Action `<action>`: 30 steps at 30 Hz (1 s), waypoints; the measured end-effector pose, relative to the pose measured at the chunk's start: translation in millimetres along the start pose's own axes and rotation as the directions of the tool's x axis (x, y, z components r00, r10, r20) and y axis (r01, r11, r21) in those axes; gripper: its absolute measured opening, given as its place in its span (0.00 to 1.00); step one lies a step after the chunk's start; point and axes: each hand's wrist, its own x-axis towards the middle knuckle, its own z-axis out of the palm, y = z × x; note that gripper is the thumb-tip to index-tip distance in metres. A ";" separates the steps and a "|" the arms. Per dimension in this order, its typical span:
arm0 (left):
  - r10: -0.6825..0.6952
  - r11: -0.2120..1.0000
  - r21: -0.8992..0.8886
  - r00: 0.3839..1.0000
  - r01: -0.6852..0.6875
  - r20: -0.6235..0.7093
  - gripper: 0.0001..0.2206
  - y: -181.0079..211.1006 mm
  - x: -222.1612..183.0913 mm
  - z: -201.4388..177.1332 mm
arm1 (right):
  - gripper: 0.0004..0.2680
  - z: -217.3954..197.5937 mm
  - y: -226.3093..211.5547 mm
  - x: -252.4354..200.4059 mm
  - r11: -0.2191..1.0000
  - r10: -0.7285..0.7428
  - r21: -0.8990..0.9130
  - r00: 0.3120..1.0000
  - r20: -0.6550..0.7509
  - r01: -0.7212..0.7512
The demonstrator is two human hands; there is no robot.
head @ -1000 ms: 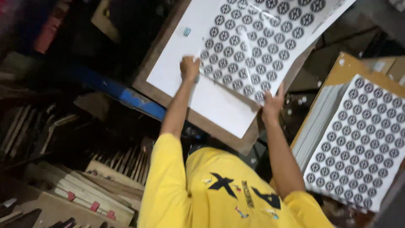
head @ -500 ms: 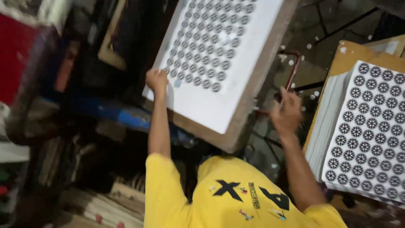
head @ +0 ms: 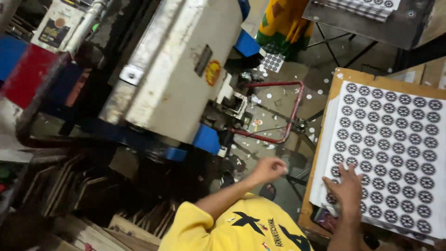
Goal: Handling and stacking printed paper sheets from a machine table.
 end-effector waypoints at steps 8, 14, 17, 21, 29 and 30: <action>-0.074 0.971 -0.185 0.929 0.150 0.363 0.13 -32.6 6.8 174.2 | 0.30 -32.0 23.6 9.2 0.943 0.092 0.307 0.987 0.134 -0.130; -0.345 0.910 -0.138 0.899 0.391 0.269 0.19 -0.9 20.9 229.4 | 0.29 -59.1 53.0 -17.1 0.830 0.001 0.556 0.997 0.084 -0.047; -0.382 0.840 -0.298 0.885 0.453 0.268 0.13 -21.6 50.6 232.5 | 0.29 -55.5 117.4 -29.9 0.731 0.161 0.666 0.986 0.040 -0.147; -0.087 0.939 -0.324 0.990 0.119 0.111 0.13 18.1 61.8 171.4 | 0.22 -17.6 190.3 -71.7 0.913 0.396 0.255 0.844 -0.362 -0.319; 0.060 0.843 -0.538 0.990 0.018 0.127 0.16 138.8 39.4 -43.1 | 0.13 159.2 147.0 5.5 -0.781 -0.242 0.479 0.901 0.361 -0.401; 0.052 0.971 -0.226 0.992 -0.076 -0.112 0.12 143.8 32.0 -76.7 | 0.13 132.3 84.3 20.9 -0.786 -0.242 0.487 0.915 0.324 -0.380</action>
